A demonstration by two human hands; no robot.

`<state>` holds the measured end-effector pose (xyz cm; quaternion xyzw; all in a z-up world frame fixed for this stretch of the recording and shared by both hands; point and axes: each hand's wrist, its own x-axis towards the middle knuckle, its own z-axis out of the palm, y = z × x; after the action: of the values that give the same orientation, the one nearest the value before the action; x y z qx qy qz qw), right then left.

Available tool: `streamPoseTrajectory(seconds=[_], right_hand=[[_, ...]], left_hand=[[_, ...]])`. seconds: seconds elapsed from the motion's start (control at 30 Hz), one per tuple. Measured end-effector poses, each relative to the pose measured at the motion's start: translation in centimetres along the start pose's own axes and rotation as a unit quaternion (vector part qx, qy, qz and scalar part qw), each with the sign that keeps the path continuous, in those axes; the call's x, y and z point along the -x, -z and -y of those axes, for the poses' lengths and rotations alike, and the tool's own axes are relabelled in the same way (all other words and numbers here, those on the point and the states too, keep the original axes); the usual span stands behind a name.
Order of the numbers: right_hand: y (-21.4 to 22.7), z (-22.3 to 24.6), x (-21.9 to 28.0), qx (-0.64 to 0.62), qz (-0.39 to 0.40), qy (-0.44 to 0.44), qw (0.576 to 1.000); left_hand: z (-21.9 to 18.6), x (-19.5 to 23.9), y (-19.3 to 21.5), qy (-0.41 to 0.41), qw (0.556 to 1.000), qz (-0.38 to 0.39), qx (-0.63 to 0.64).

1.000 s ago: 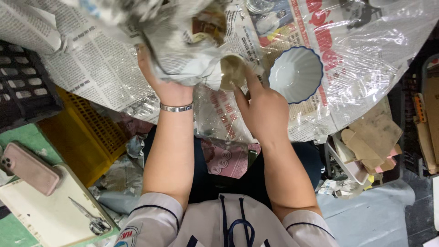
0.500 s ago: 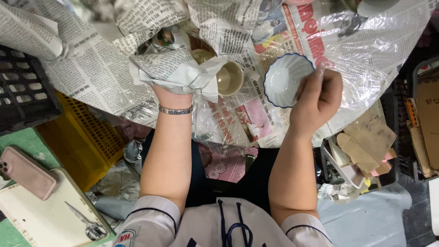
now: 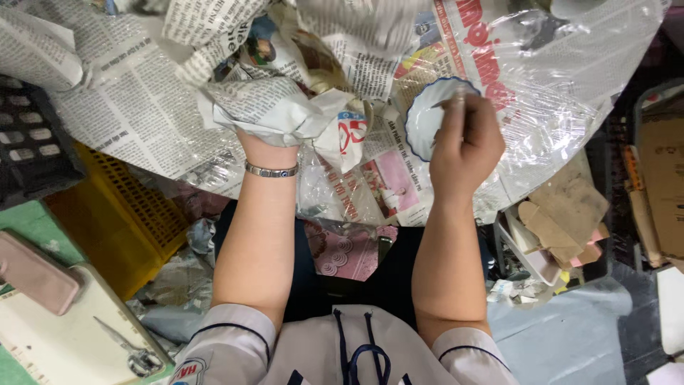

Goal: The person wraps small ceramic items, including a cup and a bowl, in newspaper. They fold the paper around each item and place the wrapped objects on the table.

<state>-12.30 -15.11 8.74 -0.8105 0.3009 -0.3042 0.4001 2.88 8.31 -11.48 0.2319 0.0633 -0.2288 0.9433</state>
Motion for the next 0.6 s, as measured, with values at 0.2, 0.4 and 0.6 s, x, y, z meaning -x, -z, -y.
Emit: streamPoseTrajectory(seconds=[0.2, 0.4, 0.6], right_hand=[[0.0, 1.7, -0.5, 0.147, 0.105, 0.029, 0.983], [0.0, 3.0, -1.3, -0.017, 0.124, 0.072, 0.989], [0.5, 2.9, -0.3, 0.016, 0.081, 0.157, 0.984]], left_hand=[[1.2, 0.1, -0.5, -0.096, 0.849, 0.117, -0.506], [3.0, -0.3, -4.9, -0.032, 0.999, -0.022, -0.021], [2.7, 0.5, -10.8, 0.049, 0.998, 0.025, -0.040]])
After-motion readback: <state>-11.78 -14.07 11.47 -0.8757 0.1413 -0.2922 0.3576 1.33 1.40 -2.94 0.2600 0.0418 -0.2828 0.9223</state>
